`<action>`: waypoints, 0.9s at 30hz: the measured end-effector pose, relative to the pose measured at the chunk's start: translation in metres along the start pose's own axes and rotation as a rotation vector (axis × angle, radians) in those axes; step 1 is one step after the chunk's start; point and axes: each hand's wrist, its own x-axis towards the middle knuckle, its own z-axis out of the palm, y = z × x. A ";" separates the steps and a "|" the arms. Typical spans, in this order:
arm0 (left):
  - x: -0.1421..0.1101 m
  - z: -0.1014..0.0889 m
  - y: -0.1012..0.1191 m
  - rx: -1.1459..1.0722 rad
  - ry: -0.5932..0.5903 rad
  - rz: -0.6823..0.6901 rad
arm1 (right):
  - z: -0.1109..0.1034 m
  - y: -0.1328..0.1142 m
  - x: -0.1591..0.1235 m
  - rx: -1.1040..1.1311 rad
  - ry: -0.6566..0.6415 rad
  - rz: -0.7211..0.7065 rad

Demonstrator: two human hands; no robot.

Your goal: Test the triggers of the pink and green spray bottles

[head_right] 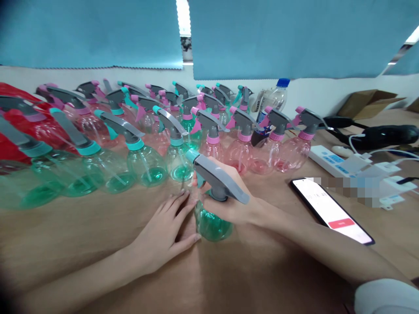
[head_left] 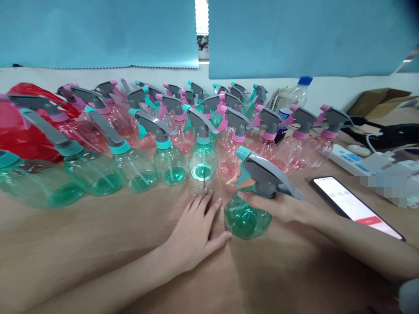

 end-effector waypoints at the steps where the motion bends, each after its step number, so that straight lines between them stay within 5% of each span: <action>1: 0.000 0.000 0.000 0.002 0.001 0.001 | 0.000 0.001 0.000 0.033 -0.010 -0.009; 8: 0.000 0.001 0.000 0.004 0.008 -0.003 | 0.003 0.009 -0.004 0.287 -0.103 -0.012; 27: 0.001 0.001 0.000 0.008 0.023 0.007 | 0.004 0.006 -0.001 0.132 -0.082 -0.064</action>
